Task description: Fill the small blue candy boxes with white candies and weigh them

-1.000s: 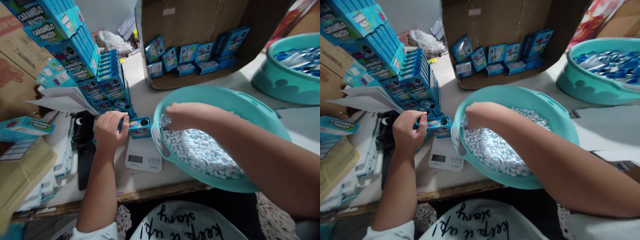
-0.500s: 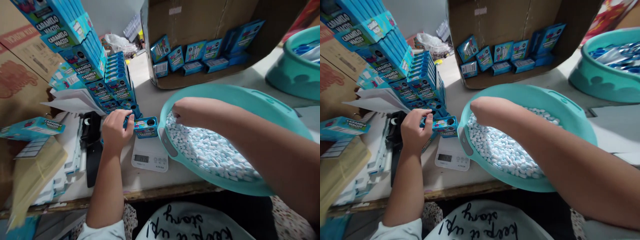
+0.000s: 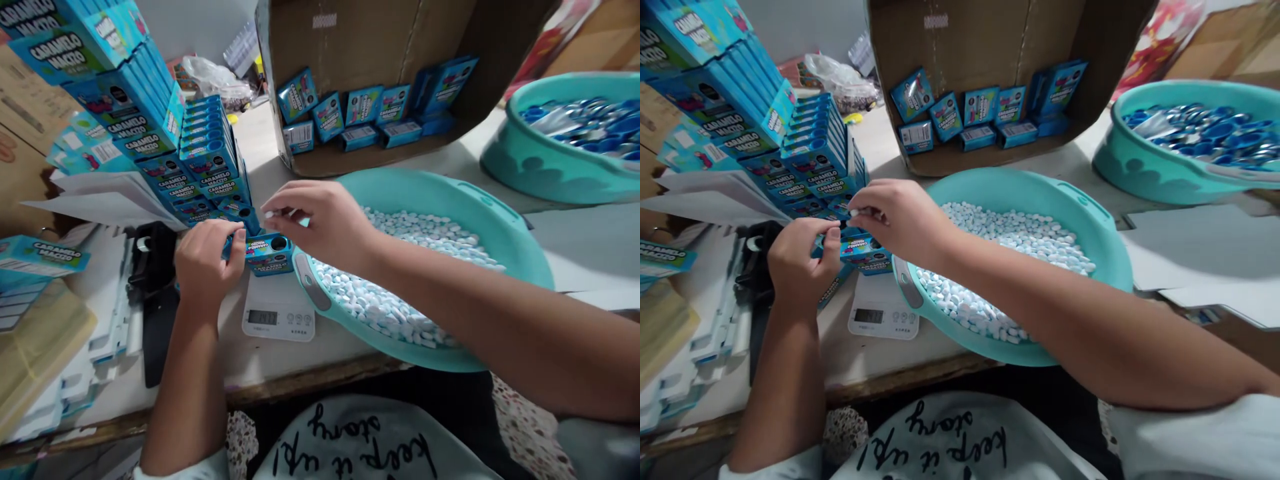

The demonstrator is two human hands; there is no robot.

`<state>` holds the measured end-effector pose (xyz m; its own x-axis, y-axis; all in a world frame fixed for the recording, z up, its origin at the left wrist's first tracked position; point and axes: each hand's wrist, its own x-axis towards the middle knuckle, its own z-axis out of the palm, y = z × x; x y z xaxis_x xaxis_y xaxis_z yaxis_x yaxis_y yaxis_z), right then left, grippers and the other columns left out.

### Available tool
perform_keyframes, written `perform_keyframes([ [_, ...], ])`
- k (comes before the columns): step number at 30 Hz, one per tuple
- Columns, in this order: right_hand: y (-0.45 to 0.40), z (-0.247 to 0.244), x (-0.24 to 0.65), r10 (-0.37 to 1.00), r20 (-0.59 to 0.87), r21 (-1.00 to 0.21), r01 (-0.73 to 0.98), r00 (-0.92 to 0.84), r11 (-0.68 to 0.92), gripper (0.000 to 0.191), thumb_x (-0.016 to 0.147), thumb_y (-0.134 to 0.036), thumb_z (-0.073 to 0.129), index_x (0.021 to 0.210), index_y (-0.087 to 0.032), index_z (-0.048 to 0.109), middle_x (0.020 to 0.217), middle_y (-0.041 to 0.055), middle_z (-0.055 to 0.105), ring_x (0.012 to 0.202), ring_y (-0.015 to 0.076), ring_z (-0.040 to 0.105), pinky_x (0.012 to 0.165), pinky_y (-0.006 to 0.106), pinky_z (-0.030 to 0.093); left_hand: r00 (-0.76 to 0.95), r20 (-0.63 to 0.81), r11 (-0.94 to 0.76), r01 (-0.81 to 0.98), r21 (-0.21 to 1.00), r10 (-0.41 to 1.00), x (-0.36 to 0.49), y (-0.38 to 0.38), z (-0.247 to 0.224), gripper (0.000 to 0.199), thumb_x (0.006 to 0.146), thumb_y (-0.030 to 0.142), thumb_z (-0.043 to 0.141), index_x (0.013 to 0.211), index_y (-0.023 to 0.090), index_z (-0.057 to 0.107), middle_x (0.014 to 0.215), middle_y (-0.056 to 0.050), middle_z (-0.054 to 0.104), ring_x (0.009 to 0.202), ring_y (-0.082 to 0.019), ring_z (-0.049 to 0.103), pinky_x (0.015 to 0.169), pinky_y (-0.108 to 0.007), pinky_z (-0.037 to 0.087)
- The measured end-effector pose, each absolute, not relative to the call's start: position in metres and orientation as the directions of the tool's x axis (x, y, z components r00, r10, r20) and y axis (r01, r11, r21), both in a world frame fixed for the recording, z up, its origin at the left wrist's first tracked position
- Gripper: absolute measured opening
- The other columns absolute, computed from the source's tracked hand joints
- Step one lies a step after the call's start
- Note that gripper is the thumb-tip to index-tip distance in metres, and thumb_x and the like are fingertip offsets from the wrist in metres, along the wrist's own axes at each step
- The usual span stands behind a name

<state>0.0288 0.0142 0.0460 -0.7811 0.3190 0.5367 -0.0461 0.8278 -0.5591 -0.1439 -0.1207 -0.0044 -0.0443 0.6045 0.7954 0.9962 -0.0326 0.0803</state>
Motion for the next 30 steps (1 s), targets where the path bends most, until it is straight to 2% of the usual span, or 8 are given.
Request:
perform_keyframes([
  [3,0.016,0.030,0.024,0.200,0.608,-0.509,-0.184,-0.768,0.841,0.021,0.098,-0.018,0.054,0.100,-0.011,0.073,0.097,0.0100,0.069,0.086,0.0150,0.061,0.080,0.028,0.048,0.047,0.796,-0.091,0.996,0.011,0.604,-0.142,-0.119,-0.005,0.013,0.098,0.023,0.055,0.092,0.020,0.066,0.088,-0.006,0.074,0.081,-0.020,0.067,0.076,-0.033,0.048],
  [7,0.023,0.020,0.023,0.101,0.606,-0.438,-0.225,-0.789,0.871,0.023,0.100,-0.017,0.052,0.101,-0.011,0.074,0.098,0.0109,0.070,0.088,0.0160,0.063,0.080,0.027,0.048,0.117,0.788,-0.141,0.989,-0.040,0.604,-0.138,-0.117,-0.004,0.009,0.096,0.019,0.059,0.090,0.019,0.065,0.086,-0.006,0.073,0.079,-0.020,0.066,0.074,-0.032,0.048],
  [17,0.025,0.016,0.026,0.037,0.586,-0.353,-0.213,-0.809,0.911,0.029,0.103,-0.021,0.048,0.104,-0.013,0.076,0.102,0.0101,0.072,0.089,0.0158,0.065,0.081,0.026,0.047,0.129,0.751,-0.157,0.987,-0.034,0.647,-0.136,-0.117,-0.003,0.013,0.097,0.023,0.056,0.088,0.020,0.066,0.085,-0.006,0.073,0.080,-0.019,0.065,0.072,-0.032,0.047],
  [22,0.027,0.013,0.024,0.041,0.553,-0.365,-0.198,-0.832,0.910,0.031,0.103,-0.023,0.046,0.106,-0.014,0.075,0.104,0.0110,0.073,0.093,0.0170,0.065,0.086,0.029,0.049,0.122,0.760,-0.149,0.988,-0.033,0.638,-0.137,-0.119,-0.002,0.013,0.096,0.022,0.057,0.090,0.020,0.068,0.086,-0.005,0.073,0.081,-0.019,0.066,0.073,-0.032,0.047],
  [30,0.031,0.016,0.022,0.044,0.507,-0.413,-0.198,-0.861,0.889,0.021,0.099,-0.021,0.057,0.108,-0.015,0.074,0.101,0.0093,0.075,0.095,0.0181,0.065,0.088,0.031,0.049,0.152,0.770,-0.170,0.984,-0.057,0.620,-0.137,-0.119,0.000,0.008,0.095,0.019,0.059,0.092,0.019,0.067,0.086,-0.005,0.073,0.079,-0.019,0.066,0.073,-0.032,0.049],
])
